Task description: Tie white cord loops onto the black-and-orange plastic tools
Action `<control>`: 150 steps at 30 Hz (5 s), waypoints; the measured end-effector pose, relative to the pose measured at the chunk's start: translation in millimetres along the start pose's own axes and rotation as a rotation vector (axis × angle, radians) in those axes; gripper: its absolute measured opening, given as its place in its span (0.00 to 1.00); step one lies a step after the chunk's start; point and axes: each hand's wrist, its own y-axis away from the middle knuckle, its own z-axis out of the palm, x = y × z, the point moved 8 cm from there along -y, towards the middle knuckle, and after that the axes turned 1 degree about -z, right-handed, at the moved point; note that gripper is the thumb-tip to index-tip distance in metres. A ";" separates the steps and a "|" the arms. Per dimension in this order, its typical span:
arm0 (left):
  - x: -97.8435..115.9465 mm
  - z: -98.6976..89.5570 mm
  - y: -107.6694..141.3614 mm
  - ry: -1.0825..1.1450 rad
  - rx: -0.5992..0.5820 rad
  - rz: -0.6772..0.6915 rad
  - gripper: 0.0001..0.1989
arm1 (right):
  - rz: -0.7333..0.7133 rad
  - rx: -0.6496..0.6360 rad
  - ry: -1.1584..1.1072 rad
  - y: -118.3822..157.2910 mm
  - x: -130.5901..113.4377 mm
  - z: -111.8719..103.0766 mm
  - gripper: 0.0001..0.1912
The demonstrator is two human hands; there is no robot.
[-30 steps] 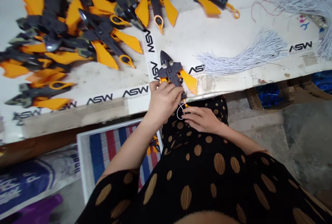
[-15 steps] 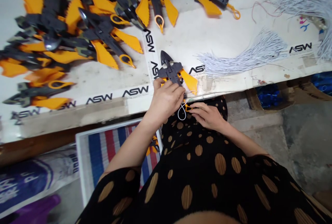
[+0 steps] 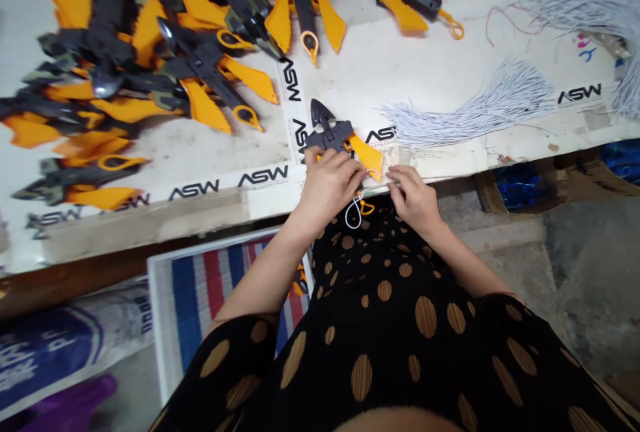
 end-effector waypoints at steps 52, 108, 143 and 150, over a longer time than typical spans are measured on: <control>14.0 12.7 -7.1 -0.014 -0.071 0.044 0.11 | 0.114 -0.154 0.234 -11.8 4.7 14.0 0.18; 8.6 10.1 -4.6 0.168 -0.041 0.097 0.20 | 0.248 0.026 -0.594 -15.8 17.8 -20.0 0.13; -3.2 -0.8 52.7 0.919 0.115 -0.399 0.17 | 0.105 -0.173 -0.822 -10.1 -41.8 14.0 0.13; -7.4 -2.1 49.7 1.002 -0.073 -0.448 0.16 | -0.224 -0.182 -0.374 -13.7 -61.6 -4.4 0.07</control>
